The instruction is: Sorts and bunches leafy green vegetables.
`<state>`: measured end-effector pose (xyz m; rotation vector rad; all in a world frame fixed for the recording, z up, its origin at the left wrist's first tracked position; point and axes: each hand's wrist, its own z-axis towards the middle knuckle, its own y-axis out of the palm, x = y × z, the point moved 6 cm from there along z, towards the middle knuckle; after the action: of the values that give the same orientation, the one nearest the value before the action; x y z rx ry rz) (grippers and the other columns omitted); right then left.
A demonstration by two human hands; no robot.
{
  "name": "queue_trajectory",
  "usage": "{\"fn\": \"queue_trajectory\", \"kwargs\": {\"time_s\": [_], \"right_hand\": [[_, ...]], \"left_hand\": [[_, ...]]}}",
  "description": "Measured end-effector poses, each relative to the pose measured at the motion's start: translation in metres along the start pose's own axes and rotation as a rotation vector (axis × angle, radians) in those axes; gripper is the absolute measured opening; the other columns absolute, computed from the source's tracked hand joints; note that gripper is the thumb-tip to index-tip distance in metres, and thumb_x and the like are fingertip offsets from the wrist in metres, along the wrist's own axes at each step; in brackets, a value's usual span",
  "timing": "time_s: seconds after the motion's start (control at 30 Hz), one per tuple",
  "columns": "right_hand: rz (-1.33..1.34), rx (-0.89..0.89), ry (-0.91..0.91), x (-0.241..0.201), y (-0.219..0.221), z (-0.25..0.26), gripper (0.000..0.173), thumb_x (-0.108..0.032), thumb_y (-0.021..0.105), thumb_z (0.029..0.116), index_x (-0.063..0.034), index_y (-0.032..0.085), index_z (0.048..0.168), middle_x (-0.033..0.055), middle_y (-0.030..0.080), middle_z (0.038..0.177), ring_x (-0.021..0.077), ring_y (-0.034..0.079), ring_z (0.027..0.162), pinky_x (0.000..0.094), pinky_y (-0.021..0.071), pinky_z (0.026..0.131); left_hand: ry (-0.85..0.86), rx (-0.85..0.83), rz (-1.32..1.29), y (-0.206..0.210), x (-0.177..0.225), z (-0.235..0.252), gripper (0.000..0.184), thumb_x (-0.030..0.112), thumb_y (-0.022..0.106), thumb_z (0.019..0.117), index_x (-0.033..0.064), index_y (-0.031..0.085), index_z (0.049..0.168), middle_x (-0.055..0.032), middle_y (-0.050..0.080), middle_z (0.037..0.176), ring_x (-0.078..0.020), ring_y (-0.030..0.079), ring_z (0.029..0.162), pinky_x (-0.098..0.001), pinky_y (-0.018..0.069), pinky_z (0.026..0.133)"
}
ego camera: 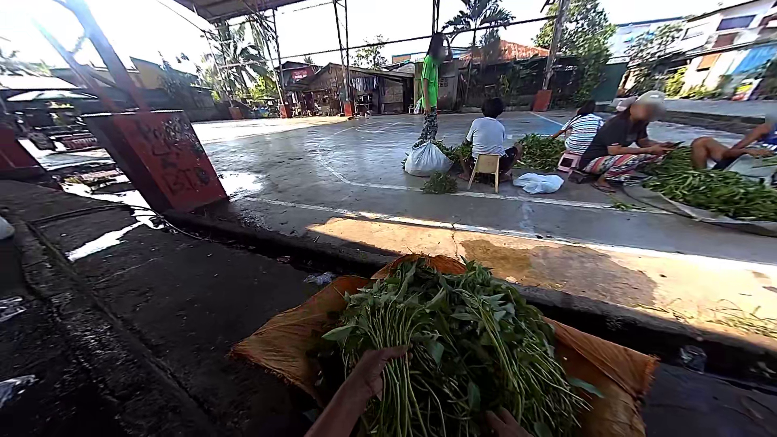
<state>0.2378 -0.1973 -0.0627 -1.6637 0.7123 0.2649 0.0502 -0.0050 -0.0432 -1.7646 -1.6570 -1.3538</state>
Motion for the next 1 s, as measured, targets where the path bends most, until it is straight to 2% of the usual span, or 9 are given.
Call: {"fn": "queue_trajectory", "kwargs": {"time_s": [0.1, 0.2, 0.3, 0.47, 0.6, 0.67, 0.83, 0.93, 1.0], "right_hand": [[0.211, 0.238, -0.226, -0.045, -0.019, 0.018, 0.034, -0.013, 0.055, 0.1027, -0.0009, 0.064, 0.133, 0.0213, 0.067, 0.12, 0.036, 0.07, 0.102, 0.0531, 0.0563, 0.09], [0.391, 0.593, -0.438, -0.076, -0.025, 0.042, 0.03, -0.004, 0.058, 0.0954, 0.0008, 0.069, 0.123, 0.0155, 0.07, 0.113, 0.0203, 0.07, 0.084, 0.0356, 0.0602, 0.075], [0.438, 0.757, -0.378, -0.085, -0.029, 0.063, 0.023, -0.007, 0.062, 0.094, 0.003, 0.071, 0.113, 0.0149, 0.073, 0.105, 0.0188, 0.072, 0.082, 0.0317, 0.0612, 0.076], [0.528, 0.682, -0.218, -0.086, -0.027, 0.081, 0.023, -0.013, 0.07, 0.0924, 0.0024, 0.073, 0.108, 0.0157, 0.073, 0.1, 0.0217, 0.072, 0.088, 0.0351, 0.0597, 0.081], [0.707, 0.496, -0.17, -0.073, -0.017, 0.087, 0.024, -0.018, 0.059, 0.1013, 0.0013, 0.073, 0.106, 0.0118, 0.067, 0.101, 0.0124, 0.065, 0.084, 0.0272, 0.0549, 0.076], [0.767, 0.37, -0.131, -0.053, -0.019, 0.094, 0.03, -0.021, 0.051, 0.106, 0.0002, 0.073, 0.107, 0.0101, 0.07, 0.104, 0.0117, 0.067, 0.089, 0.029, 0.0563, 0.083], [0.264, 0.603, 0.074, 0.032, -0.056, 0.108, 0.027, -0.016, 0.061, 0.0999, 0.0034, 0.07, 0.117, 0.023, 0.068, 0.114, 0.0358, 0.068, 0.103, 0.0504, 0.0547, 0.093], [0.011, 0.411, 0.317, 0.073, -0.061, 0.119, 0.039, -0.013, 0.061, 0.099, 0.0015, 0.058, 0.135, 0.0255, 0.06, 0.134, 0.0413, 0.061, 0.122, 0.0533, 0.0496, 0.103], [0.001, 0.333, 0.362, 0.084, -0.07, 0.121, 0.037, -0.011, 0.056, 0.0998, 0.0001, 0.059, 0.135, 0.0238, 0.061, 0.134, 0.0401, 0.062, 0.122, 0.0544, 0.0493, 0.103]], "left_hand": [[-0.045, -0.028, 0.053, 0.009, -0.01, -0.006, 0.028, -0.001, 0.071, 0.0905, -0.0031, 0.061, 0.116, -0.0134, 0.072, 0.09, -0.0205, 0.071, 0.078, -0.0336, 0.0606, 0.074], [-0.041, -0.027, 0.099, 0.017, -0.016, -0.008, 0.046, -0.003, 0.076, 0.0858, -0.0017, 0.052, 0.125, -0.0142, 0.071, 0.094, -0.0212, 0.072, 0.082, -0.0353, 0.061, 0.075], [-0.023, -0.04, 0.092, 0.025, -0.02, -0.009, 0.051, -0.007, 0.079, 0.0807, -0.0021, 0.053, 0.125, -0.0153, 0.071, 0.099, -0.0226, 0.072, 0.085, -0.0373, 0.0615, 0.076], [-0.045, -0.136, 0.126, 0.035, -0.021, -0.018, 0.047, -0.007, 0.074, 0.0853, 0.0005, 0.052, 0.127, -0.0115, 0.071, 0.102, -0.0192, 0.071, 0.09, -0.0356, 0.0609, 0.081], [-0.163, -0.292, 0.084, 0.039, -0.025, -0.025, 0.029, -0.007, 0.062, 0.0917, 0.005, 0.055, 0.117, -0.0075, 0.073, 0.094, -0.0174, 0.073, 0.085, -0.0346, 0.0617, 0.079], [-0.154, -0.379, 0.047, 0.038, -0.027, -0.02, 0.027, -0.007, 0.061, 0.0902, 0.0063, 0.058, 0.113, -0.0067, 0.073, 0.09, -0.0181, 0.072, 0.081, -0.0351, 0.0617, 0.077], [0.061, -0.42, -0.145, 0.033, -0.002, -0.007, 0.036, -0.003, 0.061, 0.0866, 0.006, 0.058, 0.122, -0.0067, 0.071, 0.09, -0.0208, 0.072, 0.082, -0.039, 0.0617, 0.082], [0.132, -0.345, -0.271, 0.024, 0.014, -0.001, 0.034, -0.005, 0.056, 0.0912, 0.0045, 0.056, 0.124, -0.0074, 0.07, 0.088, -0.0197, 0.072, 0.081, -0.0366, 0.0625, 0.08], [0.152, -0.309, -0.32, 0.02, 0.019, 0.002, 0.029, -0.005, 0.051, 0.0946, 0.004, 0.056, 0.121, -0.0081, 0.069, 0.088, -0.0199, 0.072, 0.081, -0.0364, 0.0625, 0.08]]}}
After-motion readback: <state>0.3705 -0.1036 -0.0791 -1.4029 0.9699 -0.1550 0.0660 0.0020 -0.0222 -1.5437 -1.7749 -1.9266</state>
